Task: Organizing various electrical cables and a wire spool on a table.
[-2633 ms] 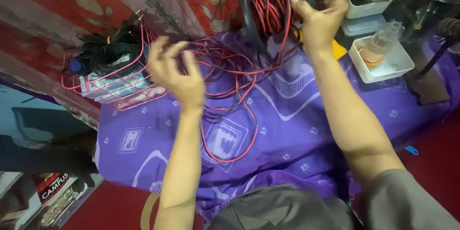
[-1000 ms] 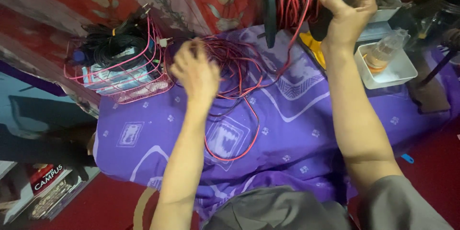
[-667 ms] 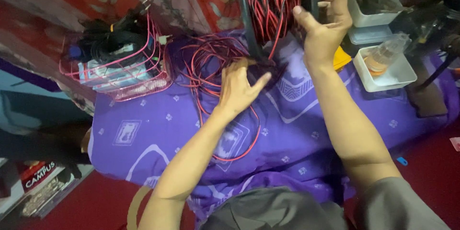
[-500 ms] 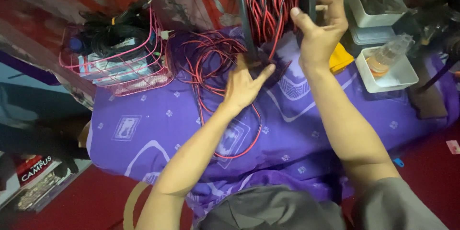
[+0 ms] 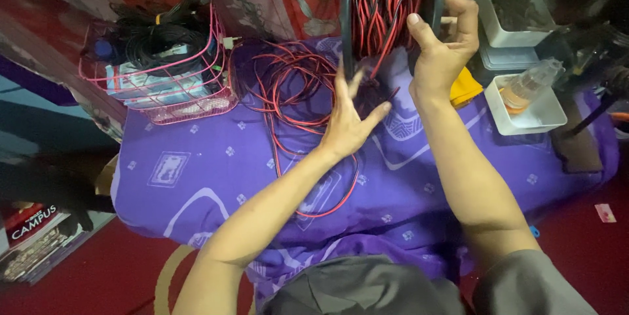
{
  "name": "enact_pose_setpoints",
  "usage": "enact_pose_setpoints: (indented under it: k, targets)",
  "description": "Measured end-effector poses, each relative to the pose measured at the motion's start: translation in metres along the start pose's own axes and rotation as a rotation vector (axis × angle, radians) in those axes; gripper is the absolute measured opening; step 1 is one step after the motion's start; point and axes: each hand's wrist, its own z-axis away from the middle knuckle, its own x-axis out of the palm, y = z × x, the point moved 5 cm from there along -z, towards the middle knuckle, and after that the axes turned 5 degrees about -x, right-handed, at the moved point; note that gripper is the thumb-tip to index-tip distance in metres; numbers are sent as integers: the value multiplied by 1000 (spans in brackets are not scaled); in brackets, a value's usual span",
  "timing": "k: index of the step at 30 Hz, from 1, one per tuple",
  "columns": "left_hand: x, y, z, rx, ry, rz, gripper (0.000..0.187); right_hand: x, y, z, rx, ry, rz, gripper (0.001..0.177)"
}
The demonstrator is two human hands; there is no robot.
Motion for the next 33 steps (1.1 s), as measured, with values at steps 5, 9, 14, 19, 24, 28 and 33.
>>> enact_pose_setpoints:
  k: [5, 9, 14, 19, 24, 28, 33]
  targets:
    - [-10, 18, -2, -9, -67, 488, 100, 11, -7, 3, 15, -51, -3, 35]
    - [-53, -4, -20, -114, 69, 456, 41, 11, -17, -2, -284, -191, 286, 40]
    - [-117, -9, -34, -179, 486, 93, 27, 12, -8, -8, 106, -268, 21, 39]
    - [-142, -30, -36, -110, 575, -194, 23, 8, -17, -16, 217, -322, -80, 41]
    - [-135, -34, -35, -119, 469, -491, 19, 3, -23, -24, 289, -279, -168, 43]
    - [-134, -31, -34, -259, 315, -586, 18, -1, -18, -25, 395, -230, -266, 44]
    - [-128, -60, -30, -288, -3, -592, 21, -12, 3, -26, 362, -107, -263, 43]
